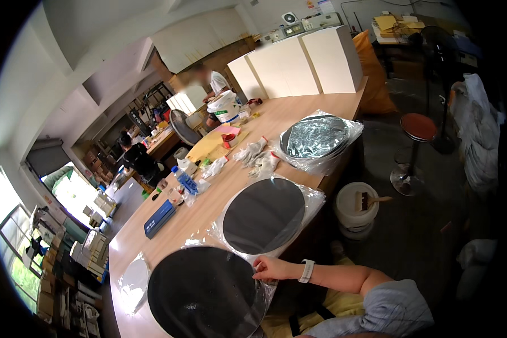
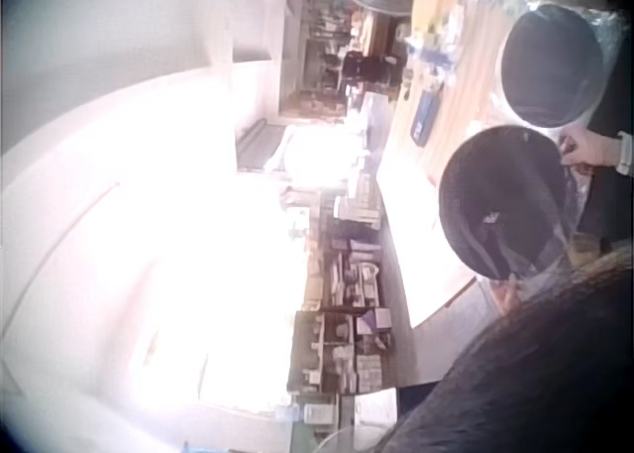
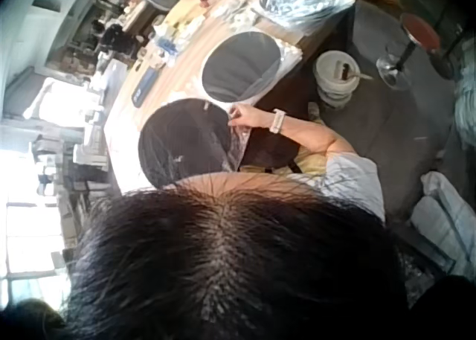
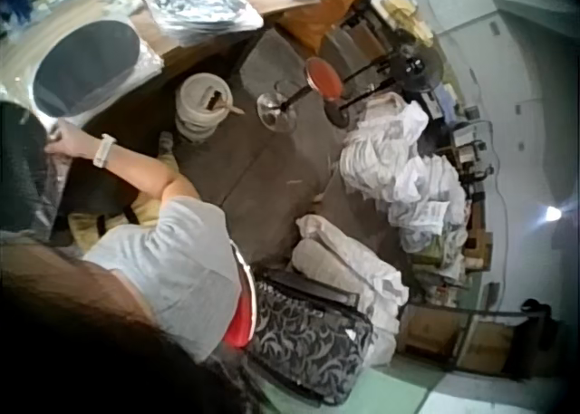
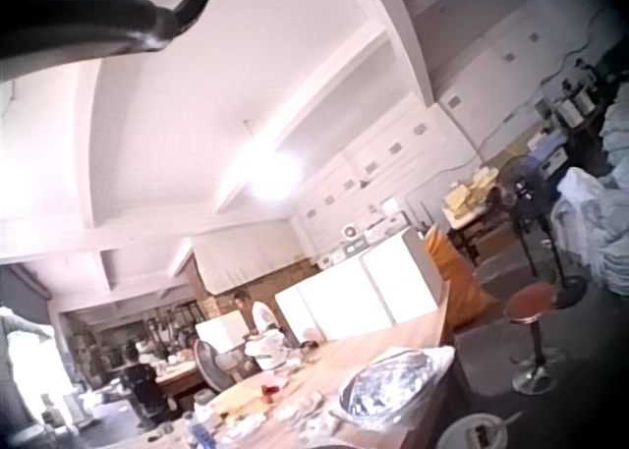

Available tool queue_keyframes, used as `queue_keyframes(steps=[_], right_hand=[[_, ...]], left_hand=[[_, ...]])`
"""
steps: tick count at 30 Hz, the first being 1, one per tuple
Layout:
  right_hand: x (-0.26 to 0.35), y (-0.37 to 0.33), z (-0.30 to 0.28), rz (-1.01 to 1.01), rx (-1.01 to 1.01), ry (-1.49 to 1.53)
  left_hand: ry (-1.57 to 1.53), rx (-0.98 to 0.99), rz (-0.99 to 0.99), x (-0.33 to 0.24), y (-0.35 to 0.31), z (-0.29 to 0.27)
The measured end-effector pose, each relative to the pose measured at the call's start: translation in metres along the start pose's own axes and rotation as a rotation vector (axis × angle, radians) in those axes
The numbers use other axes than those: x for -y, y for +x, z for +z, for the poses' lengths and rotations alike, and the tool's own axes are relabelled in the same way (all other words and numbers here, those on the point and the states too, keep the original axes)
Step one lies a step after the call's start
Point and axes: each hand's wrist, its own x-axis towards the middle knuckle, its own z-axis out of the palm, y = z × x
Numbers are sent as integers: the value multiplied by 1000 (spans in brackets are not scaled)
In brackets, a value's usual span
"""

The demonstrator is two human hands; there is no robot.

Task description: The person wraps circular discs in clear plastic film at a workbench. They pick up a disc, place it on a plastic sheet, and fold the film over the disc to enclose it. The person repeats this process for multiple discs, stacking the wrapped items on the table.

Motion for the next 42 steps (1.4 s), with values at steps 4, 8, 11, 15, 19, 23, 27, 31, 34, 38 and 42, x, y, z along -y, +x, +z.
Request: queue_keyframes(steps=[4,8,11,15,19,23,27,31,34,38,42], right_hand=[[53,-33,-36,-390,-285,-375],[76,-18,-135,-505,-478,-359],[93,-11,-206,-381,-499,-583],[46,-7,-271,-231,-565,-1104],[45,-15,-278,-46,-680,-974],[50,-21,-281,-17,-546,-948],[56,-11,-275,-32,-496,-1013],[52,-3,-273,-114,-558,-1246],[46,3,-276,-86,-538,-1271],[67,6,-274,96,-437,-903],[95,9,-267,64,-309,-99]], left_hand=[[98,106,233,-23,15,38],[-116,210,213,-50,76,146],[-95,463,136,-29,138,210],[152,636,-108,1,174,250],[84,615,-121,-9,159,251],[112,594,-139,-1,174,246],[84,606,-172,0,177,245],[117,565,-244,-17,173,245],[753,338,144,-52,140,256],[1192,295,1054,-56,103,276],[1057,645,1212,-41,72,316]])
